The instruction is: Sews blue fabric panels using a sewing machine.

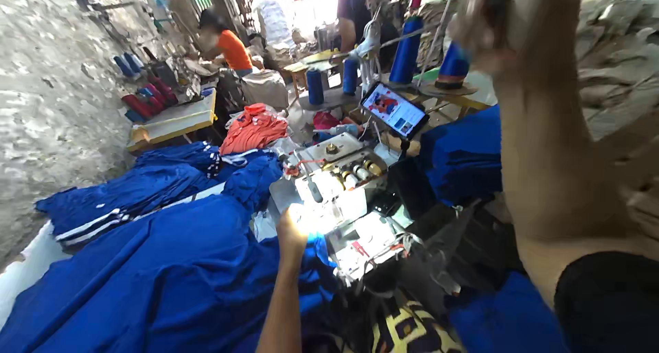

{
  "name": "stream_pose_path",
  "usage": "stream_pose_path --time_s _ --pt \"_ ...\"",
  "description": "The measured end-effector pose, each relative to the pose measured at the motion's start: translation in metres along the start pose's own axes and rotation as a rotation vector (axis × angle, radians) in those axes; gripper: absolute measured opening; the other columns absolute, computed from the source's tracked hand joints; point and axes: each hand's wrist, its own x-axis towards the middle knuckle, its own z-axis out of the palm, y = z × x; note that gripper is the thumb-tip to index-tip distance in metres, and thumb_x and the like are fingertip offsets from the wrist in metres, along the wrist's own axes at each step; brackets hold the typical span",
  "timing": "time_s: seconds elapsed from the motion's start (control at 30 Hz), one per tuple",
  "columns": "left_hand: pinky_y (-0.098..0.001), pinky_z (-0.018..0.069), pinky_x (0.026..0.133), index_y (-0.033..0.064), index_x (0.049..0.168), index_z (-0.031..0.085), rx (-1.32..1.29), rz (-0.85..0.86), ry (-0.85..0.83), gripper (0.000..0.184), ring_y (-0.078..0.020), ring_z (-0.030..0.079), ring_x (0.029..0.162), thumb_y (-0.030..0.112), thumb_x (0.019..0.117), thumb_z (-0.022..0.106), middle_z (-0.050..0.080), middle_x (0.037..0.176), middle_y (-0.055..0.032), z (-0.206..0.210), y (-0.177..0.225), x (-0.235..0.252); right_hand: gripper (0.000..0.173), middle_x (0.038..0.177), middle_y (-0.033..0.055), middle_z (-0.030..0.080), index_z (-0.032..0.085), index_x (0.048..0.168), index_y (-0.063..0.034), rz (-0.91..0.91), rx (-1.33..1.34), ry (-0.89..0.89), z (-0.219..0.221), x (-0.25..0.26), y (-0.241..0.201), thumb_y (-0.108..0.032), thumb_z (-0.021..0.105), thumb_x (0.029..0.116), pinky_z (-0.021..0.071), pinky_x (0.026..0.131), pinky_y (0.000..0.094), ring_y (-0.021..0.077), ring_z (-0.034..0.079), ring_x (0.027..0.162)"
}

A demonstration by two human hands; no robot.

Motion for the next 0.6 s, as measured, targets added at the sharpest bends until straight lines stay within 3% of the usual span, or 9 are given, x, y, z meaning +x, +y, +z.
stream_pose_path --time_s 0.07,0.13,0.17,0.23,0.33,0.4,0.47,0.53,0.6 --pt "-0.0213 0.0514 0.074 -0.0024 0.097 0.068 -0.182 -0.101 -0.108 0.01 -0.0026 0.061 0.075 0.007 0.0942 0.067 0.065 0.081 -0.0028 -0.016 -0.007 0.005 0.02 0.075 -0.0099 0.069 0.066 0.093 -0.0171 0.113 -0.158 -0.248 0.027 -0.089 0.027 -0.021 0.048 0.1015 0.0481 0.048 0.0153 -0.0014 0.057 0.054" --pt "-0.0165 0.0511 0.071 -0.0031 0.097 0.067 -0.269 -0.14 -0.167 0.009 0.0032 0.06 0.071 0.005 0.0941 0.069 0.067 0.08 -0.0007 -0.027 -0.007 0.007 0.015 0.092 0.0033 0.074 0.073 0.1 -0.0025 0.231 -0.361 -0.464 0.054 -0.164 0.066 -0.009 0.059 0.0966 0.0575 0.069 0.0259 0.0066 0.067 0.075" --pt "-0.0177 0.0514 0.072 -0.0046 0.099 0.067 -0.254 -0.134 -0.179 0.01 0.0023 0.06 0.072 0.005 0.0945 0.068 0.069 0.082 -0.0029 -0.029 -0.007 0.007 0.018 0.097 0.0084 0.074 0.073 0.104 0.0029 0.322 -0.39 -0.504 0.07 -0.193 0.087 -0.008 0.061 0.0986 0.0544 0.077 0.026 0.0068 0.066 0.081" --pt "-0.0199 0.0512 0.073 -0.0053 0.101 0.068 -0.216 -0.137 -0.191 0.012 0.0004 0.06 0.072 0.005 0.0953 0.068 0.069 0.082 -0.0046 -0.029 -0.002 0.007 0.02 0.095 0.0064 0.072 0.072 0.103 0.0038 0.484 -0.303 -0.415 0.101 -0.237 0.126 -0.013 0.063 0.0985 0.0481 0.07 0.0181 -0.0011 0.058 0.074" --pt "-0.02 0.0503 0.07 -0.0032 0.098 0.069 -0.15 -0.132 -0.178 0.011 0.0002 0.059 0.069 0.007 0.0949 0.07 0.067 0.078 -0.0023 -0.023 0.007 0.008 0.029 0.095 0.0066 0.068 0.068 0.102 0.0017 0.579 -0.204 -0.271 0.131 -0.275 0.16 -0.025 0.074 0.0914 0.0518 0.08 0.0277 0.0072 0.062 0.085" --pt "-0.0283 0.0509 0.075 -0.0028 0.097 0.07 -0.04 -0.082 -0.152 0.011 -0.0073 0.061 0.075 0.008 0.0944 0.069 0.068 0.081 -0.0061 -0.019 0.008 0.011 0.045 0.1 0.0133 0.069 0.065 0.111 0.0051 0.613 -0.241 -0.226 0.146 -0.286 0.163 -0.029 0.081 0.0854 0.0533 0.086 0.0357 0.0167 0.065 0.092" --pt "-0.0414 0.0525 0.086 -0.0057 0.097 0.072 0.003 -0.047 -0.133 0.012 -0.0204 0.067 0.087 0.005 0.093 0.067 0.071 0.089 -0.0148 -0.014 0.007 0.013 0.036 0.098 0.013 0.071 0.067 0.114 0.005 0.614 -0.262 -0.193 0.151 -0.29 0.166 -0.021 0.074 0.0906 0.0551 0.082 0.0323 0.0139 0.067 0.086" --pt "-0.0419 0.0526 0.09 -0.0045 0.096 0.072 -0.041 -0.044 -0.137 0.011 -0.0207 0.068 0.093 0.005 0.0918 0.069 0.072 0.094 -0.0142 -0.009 0.002 0.013 0.017 0.084 0.0032 0.07 0.07 0.101 0.0034 0.598 -0.155 -0.138 0.147 -0.285 0.169 -0.011 0.064 0.0956 0.054 0.074 0.0199 0.0012 0.064 0.074" --pt "-0.0399 0.0528 0.091 -0.0044 0.096 0.074 -0.099 -0.051 -0.133 0.01 -0.0189 0.068 0.095 0.004 0.0913 0.07 0.073 0.096 -0.0135 -0.005 -0.003 0.013 0.01 0.076 -0.0042 0.068 0.069 0.091 0.0007 0.665 -0.016 -0.104 0.139 -0.277 0.167 -0.003 0.061 0.0956 0.0516 0.069 0.0156 -0.0037 0.061 0.068"
